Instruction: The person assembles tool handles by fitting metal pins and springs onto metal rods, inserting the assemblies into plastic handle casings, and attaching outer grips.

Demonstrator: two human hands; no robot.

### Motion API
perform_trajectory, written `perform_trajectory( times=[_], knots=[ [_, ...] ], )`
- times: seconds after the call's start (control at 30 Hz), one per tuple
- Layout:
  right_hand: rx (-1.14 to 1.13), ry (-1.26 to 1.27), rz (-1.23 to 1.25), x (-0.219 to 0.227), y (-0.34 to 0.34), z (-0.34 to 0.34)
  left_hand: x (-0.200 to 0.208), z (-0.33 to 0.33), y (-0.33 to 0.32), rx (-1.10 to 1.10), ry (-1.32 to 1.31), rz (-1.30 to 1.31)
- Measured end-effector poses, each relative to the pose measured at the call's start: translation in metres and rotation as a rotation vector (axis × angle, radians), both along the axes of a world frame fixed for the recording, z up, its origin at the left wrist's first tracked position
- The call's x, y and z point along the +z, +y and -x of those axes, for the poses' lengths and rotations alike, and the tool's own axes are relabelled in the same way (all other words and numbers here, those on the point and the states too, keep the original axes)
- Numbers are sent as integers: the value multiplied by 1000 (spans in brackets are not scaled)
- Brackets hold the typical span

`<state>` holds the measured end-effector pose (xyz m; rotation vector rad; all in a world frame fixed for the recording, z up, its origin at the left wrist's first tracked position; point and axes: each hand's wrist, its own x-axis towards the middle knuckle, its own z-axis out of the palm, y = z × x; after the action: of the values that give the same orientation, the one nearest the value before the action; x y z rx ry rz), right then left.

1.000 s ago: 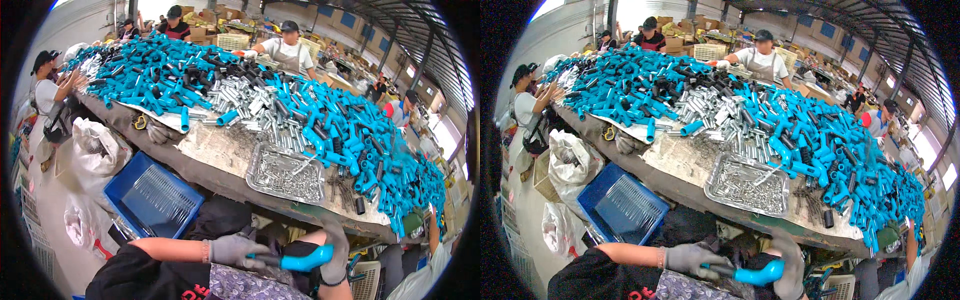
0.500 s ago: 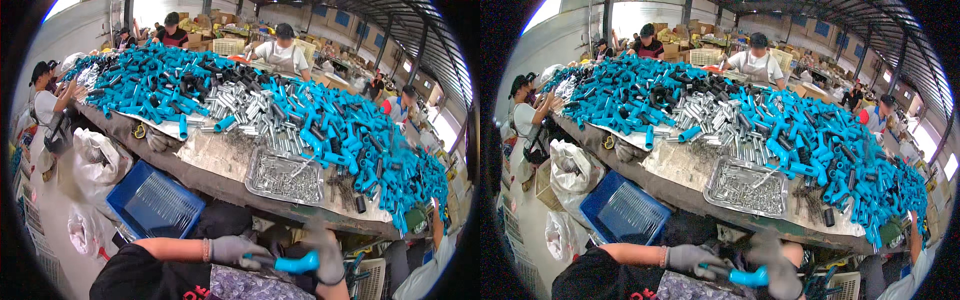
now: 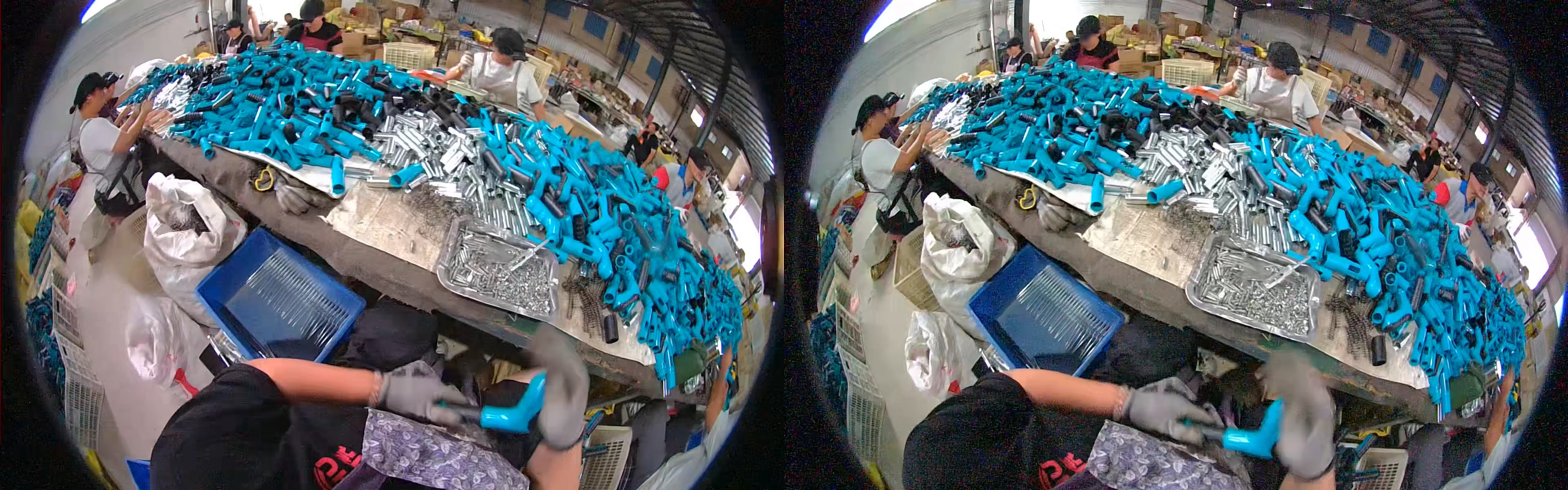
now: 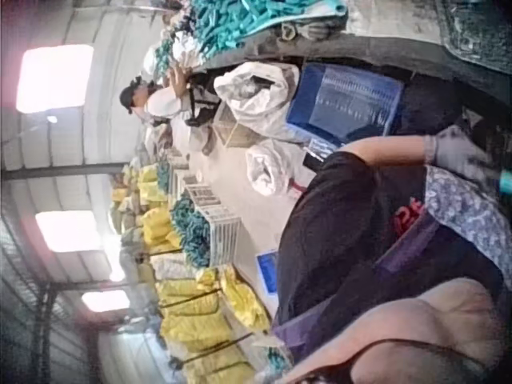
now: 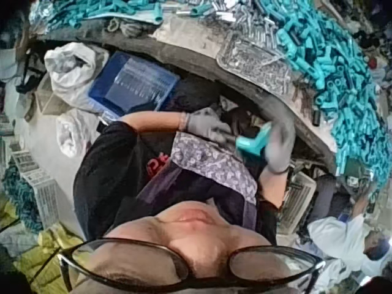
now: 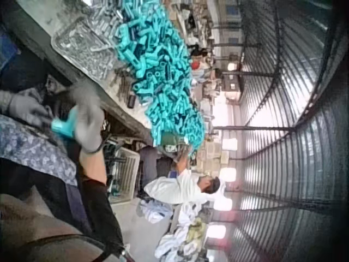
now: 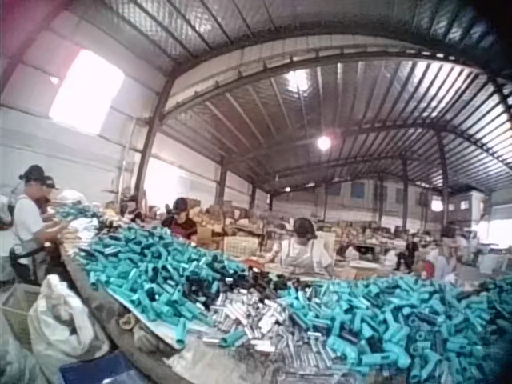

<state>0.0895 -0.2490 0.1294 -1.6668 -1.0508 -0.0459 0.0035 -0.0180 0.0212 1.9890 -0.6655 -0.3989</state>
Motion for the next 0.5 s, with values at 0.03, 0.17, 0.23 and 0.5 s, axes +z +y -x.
perform_trajectory(
  times=[0.03,0.17,0.23,0.5],
  knots=[
    [-110,230,100,8,-2,-21,10,3,-3,-2,79,-65],
    [-208,428,241,-2,-40,-8,-9,-6,18,135,410,467],
    [145,-28,15,1,-50,22,-12,-13,12,91,328,376],
    [-391,-269,433,31,-61,-18,35,-27,-60,-98,116,-81]
  ],
)
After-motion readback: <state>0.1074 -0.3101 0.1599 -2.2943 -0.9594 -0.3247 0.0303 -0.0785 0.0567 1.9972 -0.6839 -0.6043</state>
